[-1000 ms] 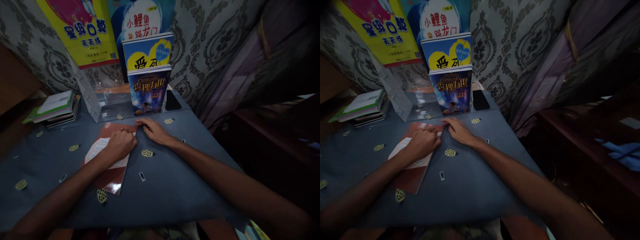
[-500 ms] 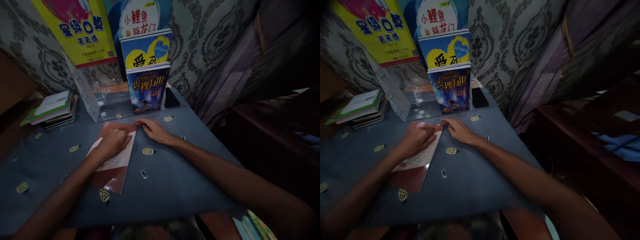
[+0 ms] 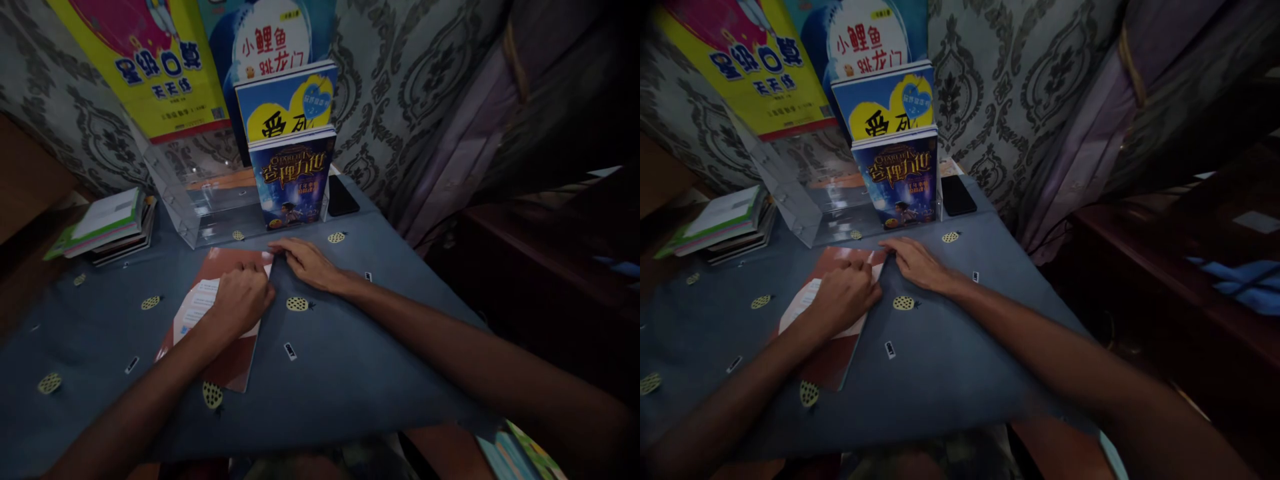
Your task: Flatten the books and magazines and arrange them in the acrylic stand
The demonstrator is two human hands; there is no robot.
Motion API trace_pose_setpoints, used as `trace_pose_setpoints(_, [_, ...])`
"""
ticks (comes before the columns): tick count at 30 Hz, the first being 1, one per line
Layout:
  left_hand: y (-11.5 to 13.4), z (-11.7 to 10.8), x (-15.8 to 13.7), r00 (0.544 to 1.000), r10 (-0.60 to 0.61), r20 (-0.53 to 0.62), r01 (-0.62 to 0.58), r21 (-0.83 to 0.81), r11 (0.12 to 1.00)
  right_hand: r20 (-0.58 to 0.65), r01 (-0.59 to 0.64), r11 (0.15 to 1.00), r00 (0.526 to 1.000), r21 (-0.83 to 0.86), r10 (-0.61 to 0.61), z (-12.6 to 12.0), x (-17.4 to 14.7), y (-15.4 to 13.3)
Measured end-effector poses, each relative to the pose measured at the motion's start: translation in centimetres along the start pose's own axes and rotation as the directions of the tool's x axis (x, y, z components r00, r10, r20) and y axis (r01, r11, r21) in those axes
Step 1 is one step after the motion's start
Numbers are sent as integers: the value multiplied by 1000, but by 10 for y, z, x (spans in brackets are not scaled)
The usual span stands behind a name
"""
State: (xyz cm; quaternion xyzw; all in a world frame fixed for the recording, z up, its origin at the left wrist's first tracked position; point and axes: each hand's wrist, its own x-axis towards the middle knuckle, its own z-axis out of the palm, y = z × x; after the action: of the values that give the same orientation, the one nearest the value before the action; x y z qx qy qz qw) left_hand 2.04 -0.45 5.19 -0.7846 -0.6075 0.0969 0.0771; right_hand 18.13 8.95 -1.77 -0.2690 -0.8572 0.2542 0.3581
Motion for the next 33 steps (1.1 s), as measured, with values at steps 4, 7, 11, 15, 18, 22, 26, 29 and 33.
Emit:
trace_pose_setpoints(4, [-5,-3,1,1000,4,0,-4,-25,1000,-54,-10,999,998,40,12,0,-1,-3])
trace_pose_setpoints(7, [-9,-5,1,1000,15,2,-15,-27,1000,-69,-3,999,998,47,7,0,-2,-9])
trace_pose_setpoints(11, [-9,-5,2,1000,15,5,-15,-20,1000,-29,54,998,998,22,-53,2,-3,-14])
trace_pose_setpoints(15, [-5,-4,0,1000,-10,-17,10,-15,1000,-17,94,995,995,-20,-94,4,-3,-12])
trace_pose_setpoints(18, [0,-3,-1,1000,-22,-5,22,-28,999,-21,100,994,995,-48,-101,5,-4,-11])
trace_pose_setpoints(22, [2,-1,-2,1000,-1,1,1,-29,1000,50,115,988,993,-99,-110,7,-5,-13])
trace_pose_setpoints(26, [-4,2,-3,999,30,-23,-30,-39,999,90,128,976,990,-178,-113,10,-5,-17])
trace_pose_setpoints(29, [-12,4,-4,997,61,-40,-62,-47,997,122,130,973,987,-191,-108,12,-2,-17])
trace_pose_setpoints(33, [-20,10,-4,996,72,-54,-75,-69,995,156,132,973,983,-191,-102,17,6,-16])
